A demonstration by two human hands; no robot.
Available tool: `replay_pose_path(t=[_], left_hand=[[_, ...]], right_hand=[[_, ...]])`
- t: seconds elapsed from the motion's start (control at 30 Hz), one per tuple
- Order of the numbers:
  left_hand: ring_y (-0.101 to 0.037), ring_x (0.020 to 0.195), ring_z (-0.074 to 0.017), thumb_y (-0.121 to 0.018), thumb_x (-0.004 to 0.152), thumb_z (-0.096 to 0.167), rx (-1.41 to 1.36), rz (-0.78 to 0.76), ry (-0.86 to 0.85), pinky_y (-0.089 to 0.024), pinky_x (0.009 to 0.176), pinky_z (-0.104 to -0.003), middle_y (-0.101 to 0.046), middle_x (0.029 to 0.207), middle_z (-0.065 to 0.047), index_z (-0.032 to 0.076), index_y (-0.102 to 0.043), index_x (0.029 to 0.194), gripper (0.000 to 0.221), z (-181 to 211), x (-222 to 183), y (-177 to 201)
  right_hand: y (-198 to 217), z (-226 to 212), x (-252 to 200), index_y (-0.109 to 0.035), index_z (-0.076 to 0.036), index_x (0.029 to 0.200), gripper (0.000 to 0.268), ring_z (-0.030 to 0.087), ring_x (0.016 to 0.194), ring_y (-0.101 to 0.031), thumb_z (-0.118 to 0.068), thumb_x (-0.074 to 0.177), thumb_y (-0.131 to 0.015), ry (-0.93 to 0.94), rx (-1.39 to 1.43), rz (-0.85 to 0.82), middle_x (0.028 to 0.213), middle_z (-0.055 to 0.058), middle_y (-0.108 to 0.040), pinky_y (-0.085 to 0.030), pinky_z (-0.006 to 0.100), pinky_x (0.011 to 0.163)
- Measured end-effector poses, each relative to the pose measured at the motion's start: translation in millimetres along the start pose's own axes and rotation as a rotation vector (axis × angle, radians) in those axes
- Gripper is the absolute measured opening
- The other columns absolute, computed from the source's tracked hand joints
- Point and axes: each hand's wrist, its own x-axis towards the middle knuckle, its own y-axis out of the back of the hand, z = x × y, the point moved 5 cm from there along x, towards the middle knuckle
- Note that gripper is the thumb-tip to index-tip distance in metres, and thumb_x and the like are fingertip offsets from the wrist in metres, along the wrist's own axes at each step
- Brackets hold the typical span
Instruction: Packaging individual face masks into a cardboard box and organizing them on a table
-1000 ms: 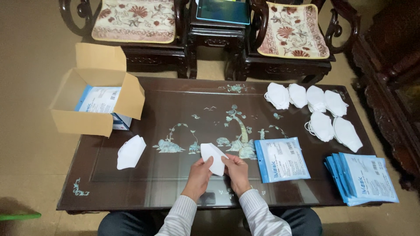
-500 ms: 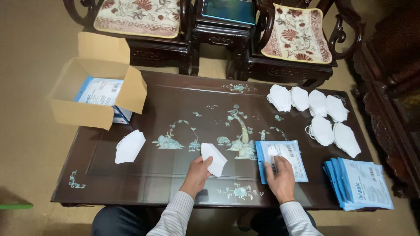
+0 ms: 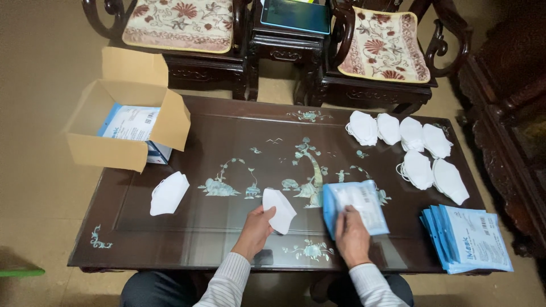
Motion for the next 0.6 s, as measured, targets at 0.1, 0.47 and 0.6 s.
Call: replay_pose_path(t=[0.1, 0.47, 0.6], left_hand=[[-0.069, 0.11, -0.0272, -0.062, 0.097, 0.014, -0.055, -0.113, -0.026, -0.057, 0.088, -0.039, -0.073, 0.126, -0.016, -0.004, -0.065, 0.134, 0.041, -8.9, 4.9, -7.8], [-0.043, 0.061, -0.0108, -0.068, 0.095, 0.016, 0.333, 0.159, -0.269, -0.036, 0.056, -0.029, -0.052, 0.066, 0.002, 0.009, -0.067, 0.077, 0.018, -2.2, 8.8, 10.3], [-0.057, 0.079, -0.011, -0.063, 0.097, 0.005, 0.131, 0.132, -0.301, -0.05, 0.071, -0.028, -0.071, 0.089, -0.001, 0.004, -0.078, 0.093, 0.015, -14.8, 26.8, 21.0]], right_hand=[[-14.8, -40.1, -1.3, -0.058, -0.006, 0.126, 0.037, 0.042, 0.092, -0.075, -0.035, 0.104, -0.05, -0.205, 0.064, -0.188, 0.122, 0.018, -0.074, -0.058, 0.054, 0.083], [-70.0, -133.4, -17.5, -0.059, -0.004, 0.105, 0.02, 0.036, 0.112, -0.068, -0.022, 0.102, -0.05, 0.05, 0.176, -0.139, 0.132, 0.019, -0.065, -0.054, 0.049, 0.091], [-52.6, -179.4, -20.5, -0.063, -0.002, 0.102, 0.024, 0.035, 0.111, -0.069, -0.025, 0.102, -0.058, 0.243, 0.184, -0.09, 0.12, 0.021, -0.069, -0.058, 0.047, 0.086]])
